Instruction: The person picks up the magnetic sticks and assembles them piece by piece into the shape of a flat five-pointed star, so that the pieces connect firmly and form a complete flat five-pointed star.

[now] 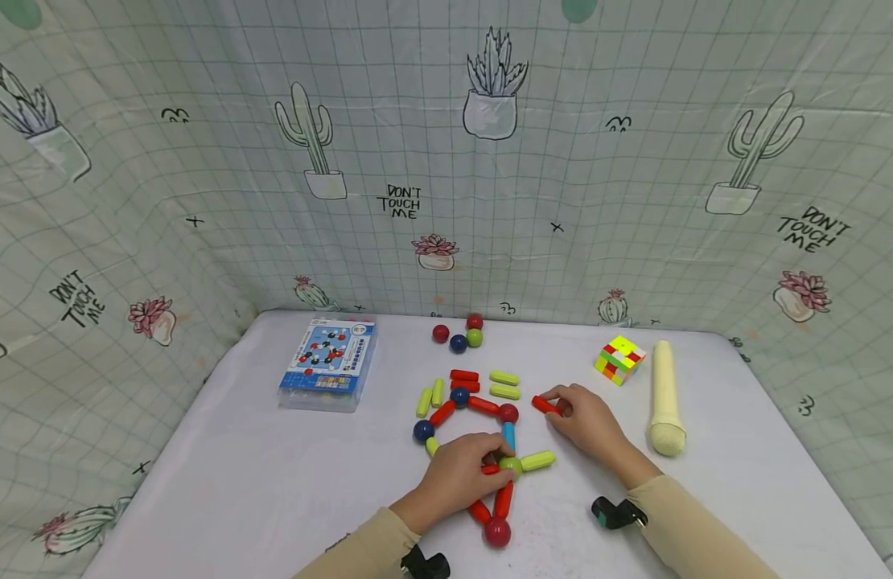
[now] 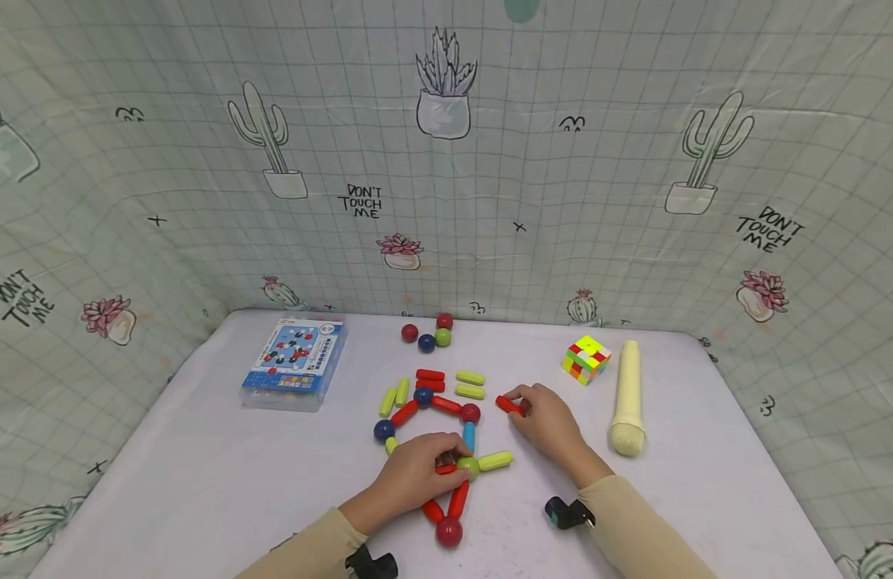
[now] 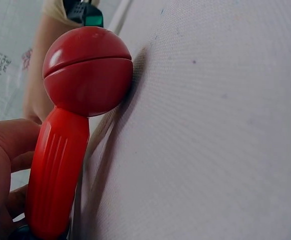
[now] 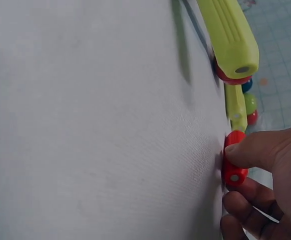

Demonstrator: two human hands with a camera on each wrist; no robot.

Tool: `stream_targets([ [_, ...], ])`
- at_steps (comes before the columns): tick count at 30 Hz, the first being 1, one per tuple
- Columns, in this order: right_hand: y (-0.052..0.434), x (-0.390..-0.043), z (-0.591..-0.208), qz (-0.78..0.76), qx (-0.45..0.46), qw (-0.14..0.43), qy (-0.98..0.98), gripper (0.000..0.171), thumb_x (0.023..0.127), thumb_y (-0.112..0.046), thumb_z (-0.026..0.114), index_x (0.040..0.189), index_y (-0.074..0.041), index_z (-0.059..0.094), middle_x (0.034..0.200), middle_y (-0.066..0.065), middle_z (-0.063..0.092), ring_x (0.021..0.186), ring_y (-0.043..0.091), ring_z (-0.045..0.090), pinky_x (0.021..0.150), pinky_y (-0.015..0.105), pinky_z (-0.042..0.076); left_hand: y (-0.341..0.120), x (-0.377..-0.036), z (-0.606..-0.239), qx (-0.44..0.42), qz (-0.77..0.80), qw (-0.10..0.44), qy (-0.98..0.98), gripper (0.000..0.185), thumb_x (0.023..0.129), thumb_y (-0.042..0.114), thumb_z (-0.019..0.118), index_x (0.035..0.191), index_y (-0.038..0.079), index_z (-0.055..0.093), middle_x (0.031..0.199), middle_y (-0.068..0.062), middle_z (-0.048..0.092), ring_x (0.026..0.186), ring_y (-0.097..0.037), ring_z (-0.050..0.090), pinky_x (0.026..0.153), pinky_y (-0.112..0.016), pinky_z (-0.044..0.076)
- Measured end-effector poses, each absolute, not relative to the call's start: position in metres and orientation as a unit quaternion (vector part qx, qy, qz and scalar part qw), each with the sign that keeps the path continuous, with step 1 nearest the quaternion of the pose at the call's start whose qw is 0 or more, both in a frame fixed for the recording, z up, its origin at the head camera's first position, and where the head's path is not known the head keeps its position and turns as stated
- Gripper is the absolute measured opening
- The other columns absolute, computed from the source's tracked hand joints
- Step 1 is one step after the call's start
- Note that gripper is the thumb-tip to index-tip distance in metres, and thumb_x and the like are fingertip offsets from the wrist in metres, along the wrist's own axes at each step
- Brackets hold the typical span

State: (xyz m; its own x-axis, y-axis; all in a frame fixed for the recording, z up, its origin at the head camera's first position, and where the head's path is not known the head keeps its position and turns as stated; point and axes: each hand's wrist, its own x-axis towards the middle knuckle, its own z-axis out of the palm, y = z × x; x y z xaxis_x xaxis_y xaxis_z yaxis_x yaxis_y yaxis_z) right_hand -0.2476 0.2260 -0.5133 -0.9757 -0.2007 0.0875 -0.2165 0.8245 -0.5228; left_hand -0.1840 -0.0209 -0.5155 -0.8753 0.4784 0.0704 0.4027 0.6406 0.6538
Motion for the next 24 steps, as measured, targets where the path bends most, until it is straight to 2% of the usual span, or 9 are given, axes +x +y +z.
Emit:
stream_targets([
  [8,0.229,-0.22,-0.511,0.274,0.117,0.007,-0.955,0.026,0.087,-0.01,0.078,0.112,-0.013,0.074,0.077,-0.002,0.049,0.069,0.014,0.046,0.06,0.027,0.037,-0.02,-0.184,-0.516,0.248,0.346,0.051,0.904,0.021,0.091,0.034,0.078,0.109,0.027,0.072,0.09,0.021,0.063,0.08,0.004,0.052,0.071,-0.017,0.046],
  [24,0.222,-0.209,-0.508,0.329,0.115,-0.005,-0.937,0.025,0.089,-0.011,0.077,0.113,-0.016,0.073,0.086,-0.006,0.063,0.078,0.011,0.057,0.069,0.028,0.049,-0.02,-0.185,-0.519,0.251,0.344,0.044,0.904,0.021,0.091,0.035,0.078,0.109,0.026,0.072,0.09,0.021,0.063,0.08,0.004,0.053,0.071,-0.017,0.047],
])
